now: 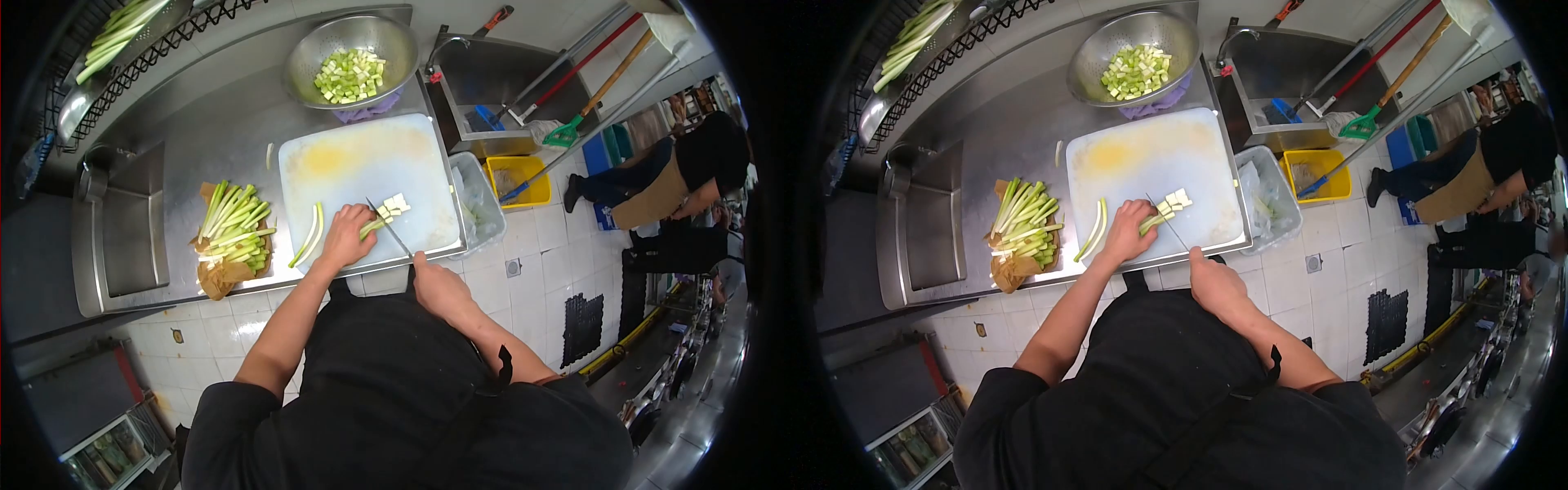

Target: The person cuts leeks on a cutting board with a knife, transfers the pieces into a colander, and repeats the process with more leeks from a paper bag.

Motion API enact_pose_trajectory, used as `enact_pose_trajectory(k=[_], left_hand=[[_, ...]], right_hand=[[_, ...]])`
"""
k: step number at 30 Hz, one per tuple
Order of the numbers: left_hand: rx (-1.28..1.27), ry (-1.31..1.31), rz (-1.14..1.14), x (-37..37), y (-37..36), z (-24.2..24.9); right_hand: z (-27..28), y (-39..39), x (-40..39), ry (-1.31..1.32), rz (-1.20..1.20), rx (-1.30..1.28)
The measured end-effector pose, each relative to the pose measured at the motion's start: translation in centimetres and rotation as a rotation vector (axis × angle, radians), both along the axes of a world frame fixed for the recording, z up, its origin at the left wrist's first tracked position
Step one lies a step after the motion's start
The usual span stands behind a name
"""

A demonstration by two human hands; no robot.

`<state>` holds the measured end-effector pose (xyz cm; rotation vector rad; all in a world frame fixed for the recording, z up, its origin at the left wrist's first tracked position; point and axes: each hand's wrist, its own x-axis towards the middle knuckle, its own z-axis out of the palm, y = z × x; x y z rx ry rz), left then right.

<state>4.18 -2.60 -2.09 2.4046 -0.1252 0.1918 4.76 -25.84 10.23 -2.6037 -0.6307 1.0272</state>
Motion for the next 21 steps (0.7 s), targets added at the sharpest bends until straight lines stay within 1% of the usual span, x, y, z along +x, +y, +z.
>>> enact_pose_trajectory(k=[3,4,5,6,8,12,16,18,21], left_hand=[[-0.024,0.005,-0.004,-0.1,0.1,-0.1],[-0.037,-0.001,-0.002,-0.1,0.1,-0.2],[-0.036,-0.001,-0.002,-0.2,0.1,-0.2],[-0.035,0.003,-0.002,-0.3,0.1,-0.3],[-0.026,-0.007,-0.003,-0.2,0.1,-0.3],[-0.02,-0.043,0.057,-0.8,0.0,0.5],[-0.026,-0.043,0.079,-1.5,0.3,0.9],[-0.009,-0.051,0.078,-1.8,0.5,0.5],[-0.007,-0.067,0.061,-1.8,0.4,-0.1]], right_hand=[[-1.2,0.9,0.2,0.016,0.001,0.016],[-2.7,1.2,0.3,0.015,0.003,0.017],[-4.9,1.4,0.4,-0.032,-0.01,0.086],[-5.3,1.7,0.7,-0.082,-0.024,0.156],[-5.9,1.9,2.1,-0.106,0.007,0.171],[-4.1,1.8,2.5,-0.147,0.045,0.183],[-1.7,0.6,1.7,-0.114,0.057,0.202],[-1.0,0.2,1.1,-0.038,0.087,0.129],[-0.3,-0.1,0.3,-0.016,0.081,0.101]])
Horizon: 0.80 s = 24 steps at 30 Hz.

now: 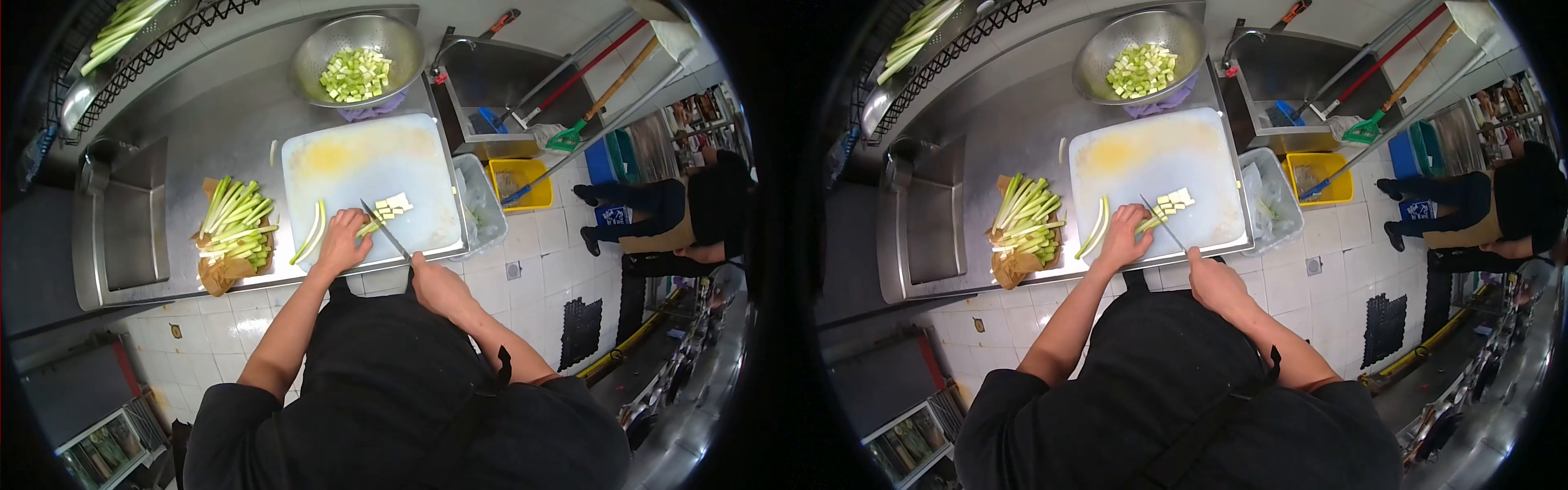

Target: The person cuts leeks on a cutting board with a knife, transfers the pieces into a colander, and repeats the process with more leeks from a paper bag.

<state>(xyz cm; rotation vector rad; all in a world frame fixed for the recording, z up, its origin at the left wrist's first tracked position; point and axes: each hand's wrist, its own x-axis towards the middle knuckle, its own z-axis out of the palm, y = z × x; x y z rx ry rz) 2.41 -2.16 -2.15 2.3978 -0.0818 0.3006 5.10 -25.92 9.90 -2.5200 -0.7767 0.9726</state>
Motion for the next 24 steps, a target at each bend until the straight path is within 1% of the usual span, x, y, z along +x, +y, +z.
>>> enact_pose_trajectory(k=[4,8,9,11,14,16,19,22,24], left_hand=[[-0.008,-0.038,-0.008,0.1,-0.1,-0.1],[-0.005,-0.044,-0.011,0.2,0.1,-0.2],[0.0,-0.052,-0.01,0.4,0.1,-0.1],[-0.013,-0.043,0.002,0.2,0.3,0.0],[-0.076,-0.022,0.034,-0.5,0.1,1.3],[-0.076,-0.034,0.053,-0.8,0.0,1.2],[-0.058,-0.049,0.059,-1.0,0.3,0.7],[-0.041,-0.066,0.054,-1.1,0.3,0.1],[-0.041,-0.079,0.061,-1.0,0.1,0.1]], right_hand=[[-1.3,0.7,-0.3,0.01,-0.004,-0.013],[-6.6,2.2,1.0,-0.051,-0.014,0.101],[-6.5,2.7,1.5,-0.075,-0.015,0.152],[-6.1,2.8,1.7,-0.08,-0.009,0.131],[-4.1,2.5,1.4,-0.081,-0.005,0.114],[-2.5,2.1,1.2,-0.087,-0.011,0.125],[-0.8,1.5,0.8,-0.022,0.029,0.077],[-0.3,0.8,0.0,0.013,0.007,0.086],[-0.1,0.6,-0.2,0.056,0.01,0.044]])
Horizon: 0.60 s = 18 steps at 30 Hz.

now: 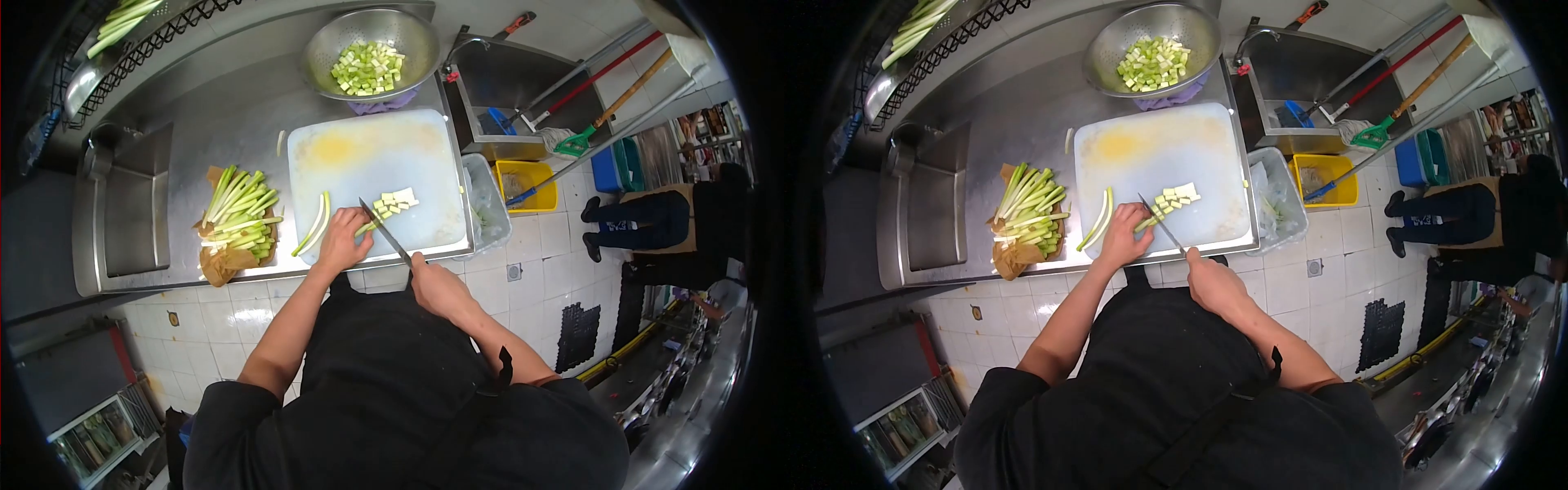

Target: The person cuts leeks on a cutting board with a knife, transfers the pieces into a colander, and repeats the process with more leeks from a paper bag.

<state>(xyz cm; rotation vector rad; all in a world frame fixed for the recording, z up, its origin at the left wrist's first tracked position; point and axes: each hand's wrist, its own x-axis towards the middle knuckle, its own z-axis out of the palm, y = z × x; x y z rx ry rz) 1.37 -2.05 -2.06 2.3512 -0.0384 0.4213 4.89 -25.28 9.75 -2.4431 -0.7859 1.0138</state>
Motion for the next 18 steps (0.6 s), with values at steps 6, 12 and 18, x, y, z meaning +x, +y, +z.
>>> enact_pose_trajectory(k=[6,12,18], left_hand=[[-0.011,-0.041,0.007,0.1,0.0,-0.1],[0.006,-0.019,0.014,-0.3,0.1,-0.2],[-0.058,0.042,0.032,-0.8,0.4,1.0]], right_hand=[[-2.1,0.5,-0.2,-0.039,0.024,0.008],[-6.0,4.1,1.7,-0.048,-0.012,0.079],[-4.8,1.7,3.0,-0.045,-0.021,0.052]])
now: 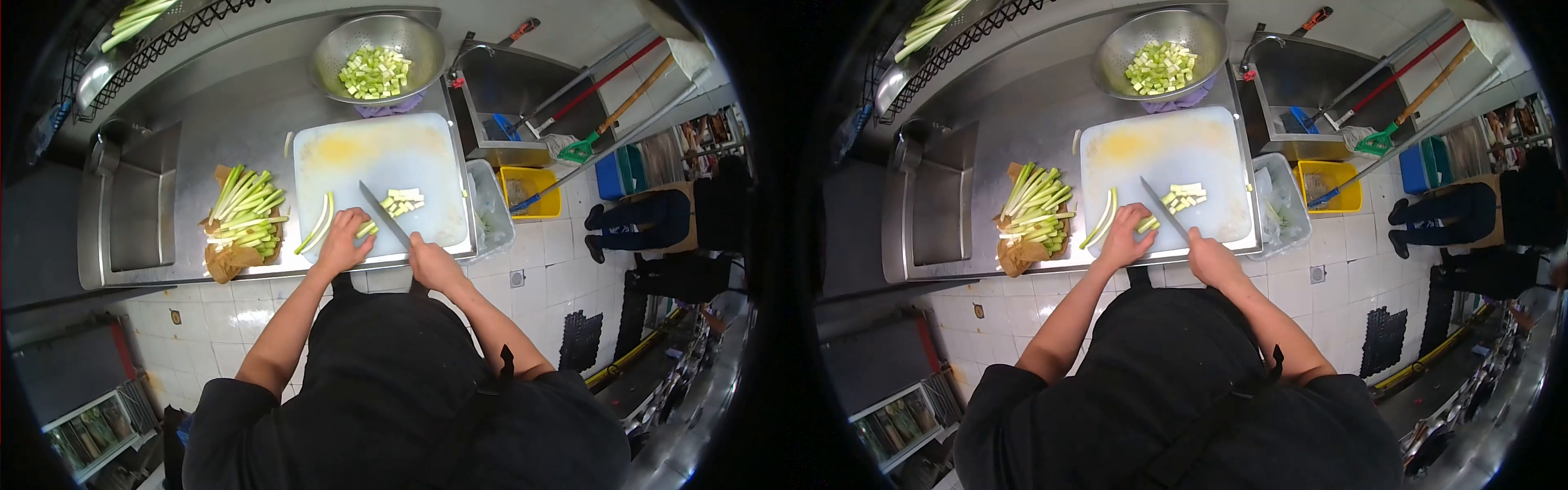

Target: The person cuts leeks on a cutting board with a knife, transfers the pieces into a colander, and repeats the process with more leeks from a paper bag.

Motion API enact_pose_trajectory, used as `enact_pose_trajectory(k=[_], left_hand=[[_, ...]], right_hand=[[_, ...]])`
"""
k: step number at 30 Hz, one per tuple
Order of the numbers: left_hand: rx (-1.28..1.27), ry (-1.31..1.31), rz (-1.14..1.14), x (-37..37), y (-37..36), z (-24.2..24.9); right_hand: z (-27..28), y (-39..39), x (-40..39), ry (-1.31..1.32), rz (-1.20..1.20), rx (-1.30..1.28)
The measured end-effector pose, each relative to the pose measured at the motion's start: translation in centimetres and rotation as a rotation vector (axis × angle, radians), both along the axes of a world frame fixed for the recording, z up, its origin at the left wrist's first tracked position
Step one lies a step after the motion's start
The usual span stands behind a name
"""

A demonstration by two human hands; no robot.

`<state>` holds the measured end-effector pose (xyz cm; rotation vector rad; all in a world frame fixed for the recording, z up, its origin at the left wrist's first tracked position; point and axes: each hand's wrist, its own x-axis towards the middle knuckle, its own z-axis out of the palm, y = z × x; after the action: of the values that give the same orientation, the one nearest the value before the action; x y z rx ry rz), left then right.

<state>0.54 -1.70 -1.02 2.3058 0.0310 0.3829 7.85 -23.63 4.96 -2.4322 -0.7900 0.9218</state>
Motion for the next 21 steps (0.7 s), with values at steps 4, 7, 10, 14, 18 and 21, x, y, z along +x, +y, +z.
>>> enact_pose_trajectory(k=[4,7,10,14,18,21], left_hand=[[-0.013,-0.027,0.029,-1.2,0.9,0.0],[0.01,0.003,0.005,-1.5,1.2,-0.7],[0.014,-0.017,-0.009,-0.3,1.2,-0.9],[0.02,-0.033,-0.029,2.7,1.2,-1.0],[0.024,0.018,-0.036,3.3,0.8,-1.2],[0.034,0.029,-0.037,3.5,0.7,-1.1]], right_hand=[[0.0,-1.1,0.0,-0.05,-0.052,-0.009],[-0.4,-1.5,0.1,-0.077,-0.029,0.017],[-0.3,-1.6,0.1,-0.097,-0.037,0.012],[0.5,-1.6,-0.6,-0.138,-0.085,0.066],[2.4,-1.6,-0.9,-0.131,-0.052,0.003],[4.1,-1.2,-1.7,-0.082,-0.011,-0.082]])
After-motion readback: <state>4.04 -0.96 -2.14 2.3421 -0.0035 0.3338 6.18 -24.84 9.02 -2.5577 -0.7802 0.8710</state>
